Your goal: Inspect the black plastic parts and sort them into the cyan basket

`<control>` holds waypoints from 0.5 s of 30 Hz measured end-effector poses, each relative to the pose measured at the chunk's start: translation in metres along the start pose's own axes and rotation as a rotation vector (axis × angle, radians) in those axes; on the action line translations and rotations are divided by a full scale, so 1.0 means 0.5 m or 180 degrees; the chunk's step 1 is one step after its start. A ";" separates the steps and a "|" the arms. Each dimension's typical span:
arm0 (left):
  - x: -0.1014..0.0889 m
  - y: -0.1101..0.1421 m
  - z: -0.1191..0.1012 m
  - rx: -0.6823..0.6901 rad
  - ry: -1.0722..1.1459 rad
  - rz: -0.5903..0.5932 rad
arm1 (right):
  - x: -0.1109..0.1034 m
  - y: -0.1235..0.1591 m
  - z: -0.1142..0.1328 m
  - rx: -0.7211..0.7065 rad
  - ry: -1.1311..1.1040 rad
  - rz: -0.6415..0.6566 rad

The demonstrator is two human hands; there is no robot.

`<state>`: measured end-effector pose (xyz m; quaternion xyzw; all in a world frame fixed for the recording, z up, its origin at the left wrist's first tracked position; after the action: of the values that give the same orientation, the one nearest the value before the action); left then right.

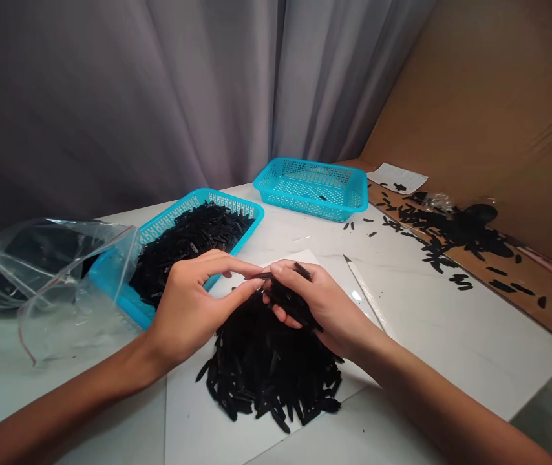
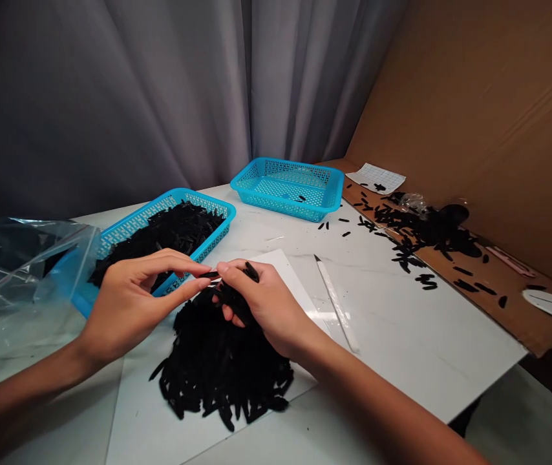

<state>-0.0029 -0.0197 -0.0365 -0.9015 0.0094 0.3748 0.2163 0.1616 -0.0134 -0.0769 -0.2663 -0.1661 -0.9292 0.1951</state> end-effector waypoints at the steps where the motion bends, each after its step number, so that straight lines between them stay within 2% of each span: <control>1: -0.001 0.000 0.001 0.0000 -0.0008 -0.0007 | -0.001 0.000 0.001 -0.0012 0.0069 0.0004; 9: -0.006 -0.003 0.002 0.0114 -0.0024 -0.0002 | -0.009 0.003 0.004 -0.0107 0.0314 -0.0093; 15: -0.012 -0.007 -0.007 0.0706 -0.0314 -0.0192 | -0.012 0.003 0.007 -0.0153 0.0283 -0.0150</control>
<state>-0.0045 -0.0187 -0.0289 -0.8523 0.0131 0.4088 0.3261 0.1683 -0.0115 -0.0772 -0.2254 -0.1412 -0.9482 0.1738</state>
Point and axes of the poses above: each hand's wrist, its own y-axis away from the middle knuckle, its own x-axis out of the palm, z = x × y, the point moved 4 cm from there along -y, towards the middle knuckle, and after that the axes turned 12 degrees about -y, right-handed, at the moved point
